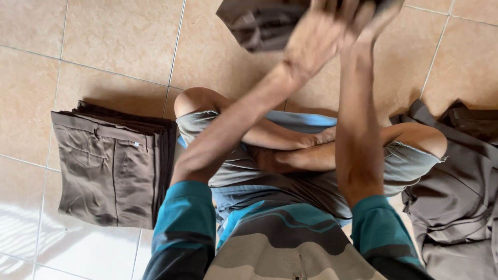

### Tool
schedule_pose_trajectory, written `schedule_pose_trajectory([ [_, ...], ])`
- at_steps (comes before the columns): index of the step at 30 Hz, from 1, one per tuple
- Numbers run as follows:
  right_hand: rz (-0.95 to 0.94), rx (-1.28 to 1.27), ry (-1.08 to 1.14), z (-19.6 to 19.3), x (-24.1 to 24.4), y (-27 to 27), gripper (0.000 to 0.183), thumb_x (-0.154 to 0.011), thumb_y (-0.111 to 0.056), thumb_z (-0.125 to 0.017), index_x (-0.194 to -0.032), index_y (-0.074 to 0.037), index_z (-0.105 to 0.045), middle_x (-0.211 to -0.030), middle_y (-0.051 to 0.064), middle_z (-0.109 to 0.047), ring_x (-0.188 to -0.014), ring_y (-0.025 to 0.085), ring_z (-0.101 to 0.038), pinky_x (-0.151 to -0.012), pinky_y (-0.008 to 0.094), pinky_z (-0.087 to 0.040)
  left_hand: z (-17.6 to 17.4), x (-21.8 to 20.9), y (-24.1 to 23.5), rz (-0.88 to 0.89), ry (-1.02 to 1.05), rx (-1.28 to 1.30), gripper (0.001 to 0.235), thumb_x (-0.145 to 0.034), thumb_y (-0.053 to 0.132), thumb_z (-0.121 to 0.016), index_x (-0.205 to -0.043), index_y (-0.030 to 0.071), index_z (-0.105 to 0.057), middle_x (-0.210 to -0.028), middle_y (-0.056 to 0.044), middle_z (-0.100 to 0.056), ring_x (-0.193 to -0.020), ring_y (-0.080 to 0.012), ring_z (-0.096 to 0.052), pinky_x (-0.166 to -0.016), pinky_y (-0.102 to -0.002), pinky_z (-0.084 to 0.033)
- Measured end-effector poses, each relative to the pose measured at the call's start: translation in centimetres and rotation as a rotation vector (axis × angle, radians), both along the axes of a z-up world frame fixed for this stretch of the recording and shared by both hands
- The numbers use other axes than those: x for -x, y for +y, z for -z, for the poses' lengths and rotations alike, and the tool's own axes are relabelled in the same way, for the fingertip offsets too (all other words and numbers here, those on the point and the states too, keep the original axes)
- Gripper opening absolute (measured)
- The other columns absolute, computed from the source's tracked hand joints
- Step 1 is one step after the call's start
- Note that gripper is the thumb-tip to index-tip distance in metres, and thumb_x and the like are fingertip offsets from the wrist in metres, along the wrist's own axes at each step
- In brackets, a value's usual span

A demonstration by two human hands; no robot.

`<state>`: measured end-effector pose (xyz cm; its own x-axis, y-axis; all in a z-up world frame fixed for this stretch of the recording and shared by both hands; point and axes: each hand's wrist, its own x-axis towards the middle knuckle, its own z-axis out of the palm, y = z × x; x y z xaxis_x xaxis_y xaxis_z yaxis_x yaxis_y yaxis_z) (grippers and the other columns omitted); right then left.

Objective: The person sits cross-legged on a tiled floor and folds a pair of brown trousers by hand. They smooth the fabric, fold the legs together, and then fold the garment into a compact rectangle before placing it on a stack of similar trousers.

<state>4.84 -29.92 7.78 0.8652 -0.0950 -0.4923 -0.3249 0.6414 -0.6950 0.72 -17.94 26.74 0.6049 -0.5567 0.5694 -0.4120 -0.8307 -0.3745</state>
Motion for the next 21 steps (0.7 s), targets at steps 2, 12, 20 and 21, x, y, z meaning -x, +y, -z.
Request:
schedule_pose_trajectory([
  [2, 0.066, 0.011, 0.068, 4.6, 3.1, -2.7, 0.070, -0.092, -0.069, -0.054, -0.135, -0.015, -0.041, -0.118, 0.014, -0.048, -0.105, 0.038, -0.058, -0.089, 0.064, -0.041, 5.2, 2.2, -1.4, 0.059, -0.041, 0.138, 0.007, -0.091, 0.015, -0.057, -0.095, 0.014, -0.052, -0.106, -0.026, -0.060, -0.071, -0.0352, -0.054, -0.073, -0.048, -0.041],
  [12, -0.068, 0.365, 0.336, 11.4, 13.3, -3.9, 0.089, -0.098, -0.064, -0.063, -0.149, 0.005, -0.039, -0.129, 0.034, -0.058, -0.106, 0.048, -0.073, -0.085, 0.064, -0.062, 29.7, 9.6, 4.0, -0.115, 0.782, 0.698, 0.054, -0.083, 0.027, -0.080, -0.133, 0.014, -0.064, -0.155, -0.020, -0.045, -0.144, -0.0422, -0.045, -0.118, -0.056, -0.037],
  [20, -0.201, 0.762, 0.230, 14.6, 12.9, -1.7, 0.075, -0.100, -0.038, -0.075, -0.142, 0.014, -0.040, -0.123, 0.038, -0.055, -0.089, 0.050, -0.073, -0.062, 0.057, -0.068, 35.8, 6.6, 9.6, -0.681, 1.081, 1.425, 0.075, -0.094, 0.021, -0.075, -0.147, -0.009, -0.031, -0.140, -0.037, -0.048, -0.120, -0.0521, -0.062, -0.094, -0.062, -0.058],
  [21, -0.204, 0.942, 0.189, 19.7, 11.2, -4.2, 0.062, -0.096, -0.036, -0.077, -0.131, 0.008, -0.050, -0.115, 0.033, -0.062, -0.088, 0.046, -0.074, -0.058, 0.055, -0.066, 37.9, 6.3, 8.6, -0.587, 1.053, 1.531, 0.068, -0.085, 0.017, -0.081, -0.138, -0.009, -0.047, -0.127, -0.036, -0.059, -0.110, -0.0490, -0.067, -0.086, -0.058, -0.061],
])
